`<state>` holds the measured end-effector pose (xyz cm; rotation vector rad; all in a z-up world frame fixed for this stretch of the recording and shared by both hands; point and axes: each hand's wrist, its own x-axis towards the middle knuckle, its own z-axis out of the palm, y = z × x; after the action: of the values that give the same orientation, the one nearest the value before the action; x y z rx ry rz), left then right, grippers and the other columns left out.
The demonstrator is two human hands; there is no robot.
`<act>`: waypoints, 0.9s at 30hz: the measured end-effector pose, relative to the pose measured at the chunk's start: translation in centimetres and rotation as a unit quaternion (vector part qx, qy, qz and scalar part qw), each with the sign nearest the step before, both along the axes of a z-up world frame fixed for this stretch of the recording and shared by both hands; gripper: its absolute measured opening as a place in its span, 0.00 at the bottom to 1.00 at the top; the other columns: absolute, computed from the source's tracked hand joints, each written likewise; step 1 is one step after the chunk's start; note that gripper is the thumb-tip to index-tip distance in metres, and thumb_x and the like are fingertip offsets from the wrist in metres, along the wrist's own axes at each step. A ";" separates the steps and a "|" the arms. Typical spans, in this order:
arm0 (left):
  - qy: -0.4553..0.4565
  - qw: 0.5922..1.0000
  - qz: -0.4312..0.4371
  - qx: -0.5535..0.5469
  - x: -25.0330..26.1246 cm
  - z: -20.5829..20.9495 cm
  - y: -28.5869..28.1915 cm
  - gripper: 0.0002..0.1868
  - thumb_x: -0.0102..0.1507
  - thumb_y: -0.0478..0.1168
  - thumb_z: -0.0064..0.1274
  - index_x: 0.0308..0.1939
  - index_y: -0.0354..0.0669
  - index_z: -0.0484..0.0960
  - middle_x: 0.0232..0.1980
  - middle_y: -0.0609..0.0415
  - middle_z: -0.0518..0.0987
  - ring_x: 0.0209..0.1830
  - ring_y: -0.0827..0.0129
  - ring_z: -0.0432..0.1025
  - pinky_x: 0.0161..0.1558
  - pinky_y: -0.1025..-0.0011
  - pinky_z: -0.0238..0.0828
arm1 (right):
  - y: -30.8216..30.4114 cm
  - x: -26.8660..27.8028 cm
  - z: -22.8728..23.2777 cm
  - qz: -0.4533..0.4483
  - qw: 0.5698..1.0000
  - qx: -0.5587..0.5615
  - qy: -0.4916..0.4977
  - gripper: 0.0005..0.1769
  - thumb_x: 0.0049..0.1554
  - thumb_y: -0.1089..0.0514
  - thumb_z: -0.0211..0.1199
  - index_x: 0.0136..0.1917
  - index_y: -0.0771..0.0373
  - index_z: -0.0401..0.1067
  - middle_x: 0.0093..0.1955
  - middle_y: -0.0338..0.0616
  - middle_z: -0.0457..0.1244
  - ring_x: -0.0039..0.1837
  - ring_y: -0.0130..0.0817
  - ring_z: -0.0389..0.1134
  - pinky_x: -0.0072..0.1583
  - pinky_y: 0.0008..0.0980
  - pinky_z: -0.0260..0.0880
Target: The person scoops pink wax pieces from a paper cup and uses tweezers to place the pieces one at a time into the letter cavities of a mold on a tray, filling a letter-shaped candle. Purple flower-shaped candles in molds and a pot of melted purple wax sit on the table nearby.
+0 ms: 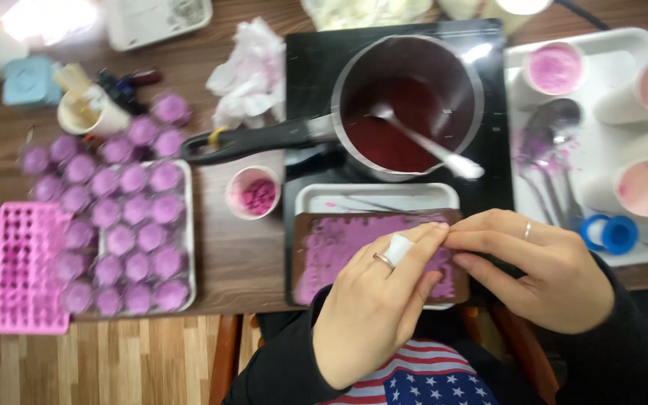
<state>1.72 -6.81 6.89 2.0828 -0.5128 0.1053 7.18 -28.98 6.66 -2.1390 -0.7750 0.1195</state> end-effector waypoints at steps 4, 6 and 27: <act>0.017 1.000 -0.023 0.005 0.6 -0.3 -3.3 0.27 0.69 0.34 0.53 0.72 0.32 0.68 0.67 0.39 0.76 0.66 0.48 0.73 0.66 0.60 0.70 | -2.8 -0.4 -0.6 -0.040 0.999 0.017 -0.025 0.15 0.50 0.68 0.68 0.53 0.69 0.76 0.53 0.49 0.71 0.55 0.40 0.75 0.55 0.31 0.75; 0.044 0.997 -0.056 -0.026 1.0 -0.6 -4.9 0.33 0.68 0.34 0.53 0.76 0.29 0.62 0.70 0.34 0.73 0.69 0.44 0.70 0.69 0.59 0.68 | -4.2 -0.4 -1.0 -0.055 0.997 0.027 -0.040 0.16 0.50 0.67 0.68 0.53 0.68 0.75 0.53 0.48 0.71 0.56 0.41 0.75 0.57 0.32 0.74; 0.044 0.995 -0.094 0.000 6.8 -4.6 -16.4 0.40 0.67 0.32 0.54 0.78 0.23 0.51 0.79 0.25 0.56 0.80 0.36 0.55 0.77 0.55 0.54 | -12.7 7.3 -10.3 -0.371 0.898 -0.201 -0.125 0.19 0.60 0.53 0.62 0.61 0.65 0.76 0.73 0.50 0.64 0.63 0.35 0.68 0.62 0.45 0.53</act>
<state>8.50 -23.18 2.28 2.0181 -0.6509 -0.0967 14.49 -41.66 -3.67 -2.7380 -0.0098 -0.4442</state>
